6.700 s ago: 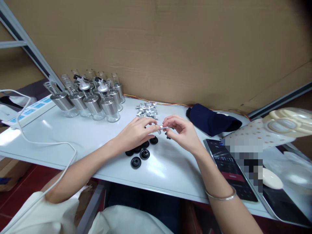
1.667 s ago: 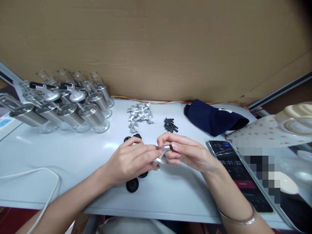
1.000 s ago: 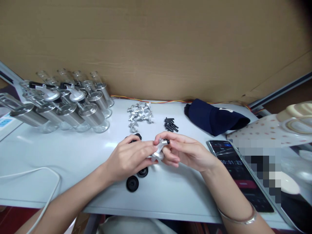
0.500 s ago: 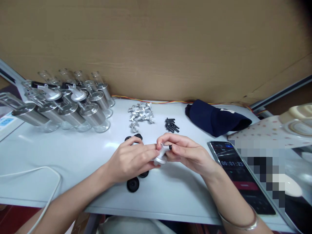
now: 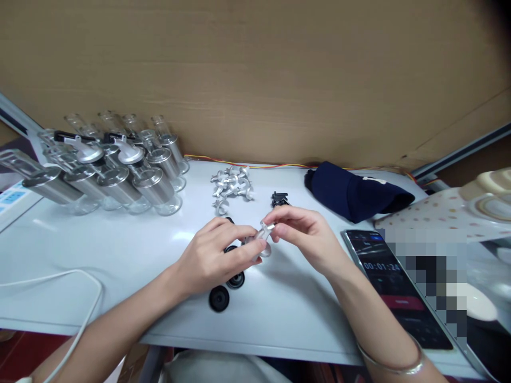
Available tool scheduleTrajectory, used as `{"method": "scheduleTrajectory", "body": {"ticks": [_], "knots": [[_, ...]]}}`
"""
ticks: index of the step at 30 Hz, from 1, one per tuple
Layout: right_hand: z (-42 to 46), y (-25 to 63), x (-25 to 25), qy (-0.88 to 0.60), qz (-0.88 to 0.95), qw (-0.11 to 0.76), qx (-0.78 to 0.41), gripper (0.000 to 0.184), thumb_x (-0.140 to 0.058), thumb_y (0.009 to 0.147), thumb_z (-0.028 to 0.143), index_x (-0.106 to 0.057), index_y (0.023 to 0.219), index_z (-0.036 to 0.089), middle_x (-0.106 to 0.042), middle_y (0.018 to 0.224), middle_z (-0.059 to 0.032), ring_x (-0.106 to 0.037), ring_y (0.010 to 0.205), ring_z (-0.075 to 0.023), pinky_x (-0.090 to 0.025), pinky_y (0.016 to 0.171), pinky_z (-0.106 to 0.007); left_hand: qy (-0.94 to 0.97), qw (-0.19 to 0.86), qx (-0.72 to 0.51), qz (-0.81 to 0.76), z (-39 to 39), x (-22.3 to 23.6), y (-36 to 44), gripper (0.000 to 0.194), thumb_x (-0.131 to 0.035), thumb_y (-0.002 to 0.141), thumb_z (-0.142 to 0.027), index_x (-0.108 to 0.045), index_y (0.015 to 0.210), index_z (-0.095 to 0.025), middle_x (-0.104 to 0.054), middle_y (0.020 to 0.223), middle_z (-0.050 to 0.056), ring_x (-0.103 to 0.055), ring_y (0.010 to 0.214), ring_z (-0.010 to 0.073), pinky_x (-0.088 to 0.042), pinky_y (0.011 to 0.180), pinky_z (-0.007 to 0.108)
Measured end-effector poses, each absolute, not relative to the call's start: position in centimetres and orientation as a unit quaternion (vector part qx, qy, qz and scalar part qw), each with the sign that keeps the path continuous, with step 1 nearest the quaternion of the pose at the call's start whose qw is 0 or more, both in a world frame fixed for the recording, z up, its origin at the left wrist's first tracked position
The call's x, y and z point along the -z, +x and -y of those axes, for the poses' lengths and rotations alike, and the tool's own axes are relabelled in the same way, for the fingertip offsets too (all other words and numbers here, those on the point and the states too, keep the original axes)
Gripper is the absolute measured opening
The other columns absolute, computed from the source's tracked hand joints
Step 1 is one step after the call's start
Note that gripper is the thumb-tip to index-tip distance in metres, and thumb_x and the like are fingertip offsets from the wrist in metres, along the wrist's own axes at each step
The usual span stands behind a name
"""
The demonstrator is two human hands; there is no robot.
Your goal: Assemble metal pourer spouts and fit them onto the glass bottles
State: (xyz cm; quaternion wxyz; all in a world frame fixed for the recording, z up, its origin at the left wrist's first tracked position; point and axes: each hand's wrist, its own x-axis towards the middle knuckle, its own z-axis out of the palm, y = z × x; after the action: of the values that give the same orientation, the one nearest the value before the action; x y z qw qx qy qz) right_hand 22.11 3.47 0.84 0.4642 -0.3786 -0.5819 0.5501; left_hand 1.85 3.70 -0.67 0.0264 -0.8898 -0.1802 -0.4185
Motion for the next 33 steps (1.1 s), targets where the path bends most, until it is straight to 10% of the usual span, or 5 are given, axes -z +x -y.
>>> {"method": "scheduleTrajectory", "body": {"ticks": [14,33], "knots": [[-3.3,22.2,-1.1,-0.374,0.607,0.452,-0.536,0.019,-0.066,0.085,0.040,-0.073,0.087,0.022,-0.069,0.080,-0.0018,-0.061,0.072,-0.0142,-0.051,0.069,-0.027,-0.843,-0.193,0.465,0.191,-3.5,0.9,2.0,0.034,-0.068,0.085,-0.025,-0.051,0.114,-0.018,-0.068,0.100,0.009,-0.067,0.099,0.0191,-0.057,0.084,0.032],[-3.0,21.2,-0.7,-0.422,0.660,0.404,-0.473,0.018,-0.061,0.086,0.032,-0.062,0.075,0.018,-0.064,0.071,0.0000,-0.057,0.068,-0.0138,-0.044,0.063,-0.026,-0.884,-0.074,0.417,0.199,-3.3,0.9,1.9,0.018,-0.056,0.092,-0.026,-0.059,0.109,-0.019,-0.057,0.094,0.005,-0.062,0.086,0.0133,-0.055,0.077,0.024]]}}
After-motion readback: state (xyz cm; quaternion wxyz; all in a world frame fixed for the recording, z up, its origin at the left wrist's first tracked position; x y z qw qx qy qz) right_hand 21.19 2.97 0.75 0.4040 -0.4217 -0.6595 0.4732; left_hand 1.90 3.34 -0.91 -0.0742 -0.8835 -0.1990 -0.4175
